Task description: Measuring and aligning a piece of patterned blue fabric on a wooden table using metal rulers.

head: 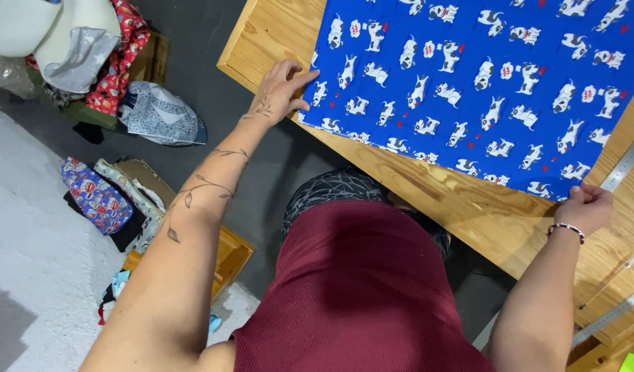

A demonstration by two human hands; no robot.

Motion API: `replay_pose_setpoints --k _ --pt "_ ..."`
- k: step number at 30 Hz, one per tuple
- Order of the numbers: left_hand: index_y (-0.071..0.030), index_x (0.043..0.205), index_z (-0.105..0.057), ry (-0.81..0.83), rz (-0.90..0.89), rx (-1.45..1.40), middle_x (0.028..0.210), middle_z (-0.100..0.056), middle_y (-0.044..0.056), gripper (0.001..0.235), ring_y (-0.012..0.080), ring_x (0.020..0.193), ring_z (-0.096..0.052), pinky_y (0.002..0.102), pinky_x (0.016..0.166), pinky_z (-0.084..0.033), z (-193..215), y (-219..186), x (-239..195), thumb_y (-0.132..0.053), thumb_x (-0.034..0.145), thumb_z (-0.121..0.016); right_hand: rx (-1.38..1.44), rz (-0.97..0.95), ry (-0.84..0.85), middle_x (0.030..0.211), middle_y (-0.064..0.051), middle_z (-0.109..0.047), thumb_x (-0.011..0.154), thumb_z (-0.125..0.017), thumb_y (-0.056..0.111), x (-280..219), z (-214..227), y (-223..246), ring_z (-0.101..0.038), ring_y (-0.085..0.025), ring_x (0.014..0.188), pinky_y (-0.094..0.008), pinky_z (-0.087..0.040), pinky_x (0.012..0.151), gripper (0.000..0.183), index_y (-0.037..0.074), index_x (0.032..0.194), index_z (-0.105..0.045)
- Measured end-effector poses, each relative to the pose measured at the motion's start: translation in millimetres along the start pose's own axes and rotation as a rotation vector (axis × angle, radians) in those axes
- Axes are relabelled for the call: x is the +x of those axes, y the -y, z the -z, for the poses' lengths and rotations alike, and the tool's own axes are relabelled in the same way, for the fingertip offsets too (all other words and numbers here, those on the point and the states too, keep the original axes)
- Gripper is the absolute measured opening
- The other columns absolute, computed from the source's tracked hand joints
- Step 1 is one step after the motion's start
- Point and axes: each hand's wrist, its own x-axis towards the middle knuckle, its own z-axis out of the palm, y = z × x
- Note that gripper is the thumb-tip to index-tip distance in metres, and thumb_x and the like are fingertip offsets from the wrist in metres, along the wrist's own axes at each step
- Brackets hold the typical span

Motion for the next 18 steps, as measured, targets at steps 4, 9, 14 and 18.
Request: replay_pose_setpoints --k 4,9,14,18 --pt "-0.031 0.153 -0.046 0.149 -0.06 0.186 0.143 -0.039 0.022 0.087 0.0414 0.129 -0.039 0.058 0.106 -0.037 5.4 8.2 10.0 -0.052 0.076 -0.081 -0.012 -0.078 -0.002 0.077 0.004 -0.064 0.098 -0.074 0.002 -9.3 4.3 23.0 -0.062 -0.012 0.067 -0.036 -0.054 0.061 0.019 0.017 0.096 -0.064" --pt "-0.031 0.155 -0.043 0.213 -0.021 0.244 0.152 -0.028 0.029 0.097 0.0512 0.14 -0.025 0.071 0.112 -0.02 9.2 9.7 22.6 -0.063 0.071 -0.08 -0.494 0.329 -0.237 0.073 -0.002 -0.073 0.07 -0.082 0.008 -43.9 26.9 103.3 -0.07 -0.023 0.066 -0.039 -0.05 0.05 0.02 0.019 0.087 -0.083" --pt "-0.036 0.157 -0.035 0.319 0.079 0.228 0.159 -0.018 0.028 0.103 0.0503 0.146 -0.012 0.069 0.116 -0.007 17.2 3.3 27.3 -0.063 0.068 -0.08 -0.144 0.508 0.013 0.144 -0.032 -0.04 0.113 -0.055 0.046 -93.6 27.0 164.1 -0.04 -0.049 0.13 -0.064 -0.034 0.103 0.059 -0.001 0.147 -0.05" --pt "-0.038 0.157 -0.032 0.345 0.099 0.223 0.16 -0.016 0.026 0.103 0.0489 0.147 -0.01 0.069 0.117 -0.005 24.0 -5.1 28.7 -0.062 0.07 -0.08 -0.198 0.264 0.187 0.164 -0.02 -0.014 0.107 -0.043 0.07 -92.7 25.9 155.2 -0.02 -0.048 0.15 -0.07 -0.021 0.117 0.076 0.022 0.164 -0.027"
